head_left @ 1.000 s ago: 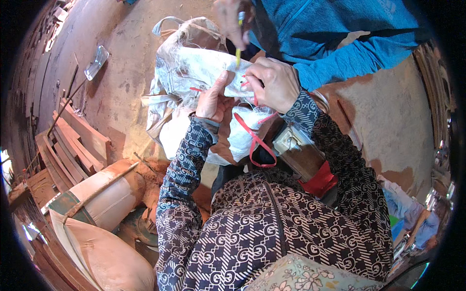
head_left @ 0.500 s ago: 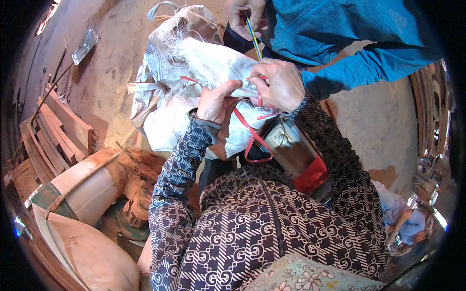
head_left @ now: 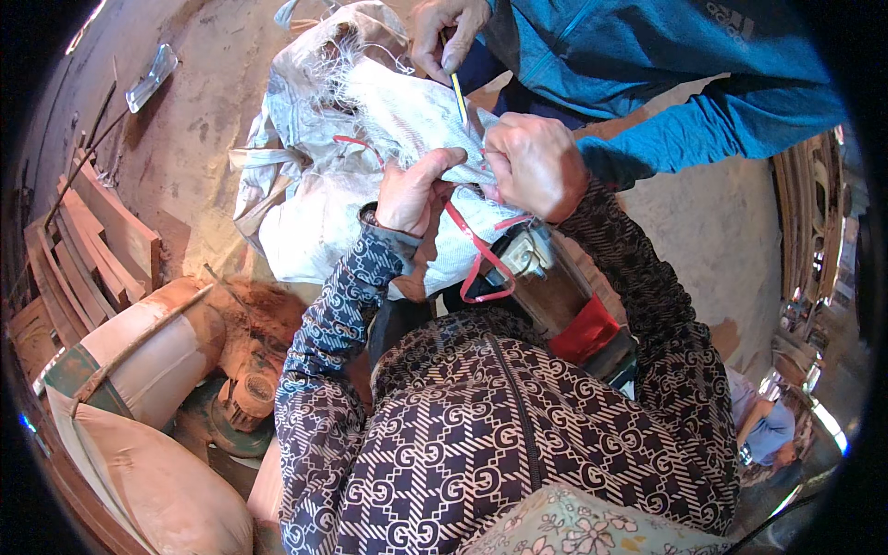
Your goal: The person ties a large white sack using a red plastic strap. They pull the strap through the sack opening, wrap it around, and secure it with a knot while another person assists by holding the sack open.
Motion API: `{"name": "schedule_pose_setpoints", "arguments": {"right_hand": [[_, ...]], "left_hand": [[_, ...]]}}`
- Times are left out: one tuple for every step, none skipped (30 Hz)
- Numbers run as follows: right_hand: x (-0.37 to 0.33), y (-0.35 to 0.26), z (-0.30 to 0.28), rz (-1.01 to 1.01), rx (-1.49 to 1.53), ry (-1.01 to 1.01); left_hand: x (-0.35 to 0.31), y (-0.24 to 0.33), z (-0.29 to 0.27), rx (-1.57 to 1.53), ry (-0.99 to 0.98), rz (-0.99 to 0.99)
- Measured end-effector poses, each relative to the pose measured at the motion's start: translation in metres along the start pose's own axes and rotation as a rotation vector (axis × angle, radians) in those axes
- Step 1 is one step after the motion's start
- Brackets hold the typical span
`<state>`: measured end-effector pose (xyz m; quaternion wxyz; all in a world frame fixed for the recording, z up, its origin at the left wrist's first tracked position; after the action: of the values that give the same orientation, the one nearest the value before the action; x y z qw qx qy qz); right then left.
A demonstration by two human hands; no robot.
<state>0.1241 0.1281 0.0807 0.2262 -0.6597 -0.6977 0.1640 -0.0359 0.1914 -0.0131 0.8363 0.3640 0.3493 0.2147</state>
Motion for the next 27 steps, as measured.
{"name": "schedule_pose_setpoints", "arguments": {"right_hand": [[0.0,0.001,0.001,0.002,-0.017,-0.031],[0.001,0.002,0.001,0.004,-0.034,-0.063],[0.003,0.004,0.001,0.006,-0.05,-0.095],[0.005,0.005,0.002,0.0,-0.063,-0.109],[0.006,0.007,0.005,-0.002,-0.077,-0.121],[0.007,0.009,0.007,-0.005,-0.092,-0.133],[0.008,0.011,0.008,-0.005,-0.084,-0.136],[0.009,0.013,0.01,-0.014,-0.073,-0.139],[0.01,0.014,0.011,-0.017,-0.066,-0.142],[0.009,0.016,0.01,0.008,-0.018,-0.143],[0.008,0.019,0.009,0.028,0.03,-0.142],[0.007,0.022,0.009,0.049,0.077,-0.14],[0.005,0.026,0.012,0.097,0.146,-0.144],[0.003,0.025,0.014,0.1,0.161,-0.161],[0.004,0.023,0.015,0.1,0.176,-0.178],[0.004,0.021,0.016,0.099,0.19,-0.196],[0.003,0.021,0.02,0.089,0.183,-0.212],[0.002,0.02,0.022,0.089,0.156,-0.223],[0.001,0.018,0.023,0.09,0.129,-0.234],[-0.002,0.018,0.023,0.089,0.101,-0.243],[-0.005,0.018,0.024,0.063,0.116,-0.205],[-0.007,0.019,0.026,0.054,0.099,-0.188],[-0.009,0.019,0.029,0.045,0.085,-0.169],[-0.009,0.02,0.03,0.035,0.071,-0.15],[-0.01,0.02,0.03,0.017,0.078,-0.123],[-0.01,0.02,0.03,-0.001,0.085,-0.095],[-0.01,0.02,0.03,-0.018,0.093,-0.066]], "left_hand": [[-0.004,0.002,0.007,-0.033,0.007,0.02],[-0.008,0.007,0.013,-0.065,0.015,0.039],[-0.009,0.009,0.015,-0.066,0.013,0.035],[-0.011,0.01,0.016,-0.066,0.011,0.031],[-0.011,0.011,0.017,-0.066,0.005,0.026],[-0.009,0.009,0.014,-0.02,-0.038,0.021],[-0.006,0.008,0.008,0.027,-0.08,0.016],[-0.005,0.003,-0.001,0.074,-0.114,0.016],[-0.004,0.0,-0.009,-0.019,-0.197,0.006],[-0.003,-0.005,-0.018,-0.113,-0.28,-0.004],[-0.002,-0.006,-0.026,-0.203,-0.361,-0.009],[0.0,-0.006,-0.031,-0.438,-0.486,-0.029],[0.0,-0.01,-0.035,-0.559,-0.527,-0.07],[-0.004,-0.007,-0.032,-0.68,-0.566,-0.118],[0.001,-0.02,-0.037,-0.687,-0.532,-0.174],[0.007,-0.037,-0.043,-0.692,-0.497,-0.232],[0.007,-0.039,-0.036,-0.646,-0.455,-0.278],[0.007,-0.041,-0.031,-0.473,-0.376,-0.243],[0.005,-0.043,-0.025,-0.301,-0.297,-0.208],[0.003,-0.04,-0.02,-0.128,-0.218,-0.17],[0.005,-0.036,-0.021,-0.2,-0.238,-0.204],[0.006,-0.037,-0.02,-0.184,-0.224,-0.208],[0.006,-0.036,-0.019,-0.163,-0.208,-0.211],[0.007,-0.035,-0.018,-0.143,-0.192,-0.214],[0.008,-0.038,-0.016,-0.127,-0.167,-0.218],[0.011,-0.044,-0.015,-0.108,-0.143,-0.223],[0.014,-0.05,-0.015,-0.09,-0.12,-0.228]]}}
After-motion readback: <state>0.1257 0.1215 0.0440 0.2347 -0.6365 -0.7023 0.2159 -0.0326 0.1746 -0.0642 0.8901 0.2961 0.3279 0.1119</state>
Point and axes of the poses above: each hand's wrist, its own x-axis towards the middle knuckle, its own z-axis out of the palm, y = z × x, the point moved 1 cm from there along x, towards the middle knuckle, and after that the axes turned 12 degrees about x, right-handed, at the moved point
